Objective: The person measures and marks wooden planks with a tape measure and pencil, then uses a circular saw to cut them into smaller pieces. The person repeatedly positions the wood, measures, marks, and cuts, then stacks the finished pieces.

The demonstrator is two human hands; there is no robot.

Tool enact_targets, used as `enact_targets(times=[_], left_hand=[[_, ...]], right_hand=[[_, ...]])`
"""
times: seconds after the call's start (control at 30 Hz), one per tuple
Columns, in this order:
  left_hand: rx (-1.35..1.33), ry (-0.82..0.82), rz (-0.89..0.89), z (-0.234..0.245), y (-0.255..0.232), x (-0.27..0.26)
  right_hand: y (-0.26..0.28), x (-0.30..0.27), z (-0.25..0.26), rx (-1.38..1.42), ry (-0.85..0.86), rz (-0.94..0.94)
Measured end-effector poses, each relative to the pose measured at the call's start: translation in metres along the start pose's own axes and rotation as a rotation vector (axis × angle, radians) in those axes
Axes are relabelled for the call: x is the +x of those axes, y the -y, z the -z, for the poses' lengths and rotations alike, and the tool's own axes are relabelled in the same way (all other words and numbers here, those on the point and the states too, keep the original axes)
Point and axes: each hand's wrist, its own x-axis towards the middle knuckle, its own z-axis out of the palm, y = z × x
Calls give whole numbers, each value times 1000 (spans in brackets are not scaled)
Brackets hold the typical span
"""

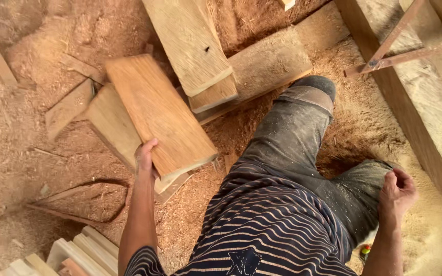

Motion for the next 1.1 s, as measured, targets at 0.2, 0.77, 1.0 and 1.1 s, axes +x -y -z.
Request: enact_targets(times=[0.2,0.77,1.0,1.1], left_hand=[[372,-144,-315,5,-41,-79],[1309,718,-1804,-140,-81,-207],[1157,1018,-1848,-199,-31,-130],[1101,903,-1625,-212,-39,-101]], right_hand=[[22,2,-6,-1,-11,46],[198,89,-179,1775,400,-385],[108,93,-123,2131,462,563],[114,71,-95,2094,611,501]])
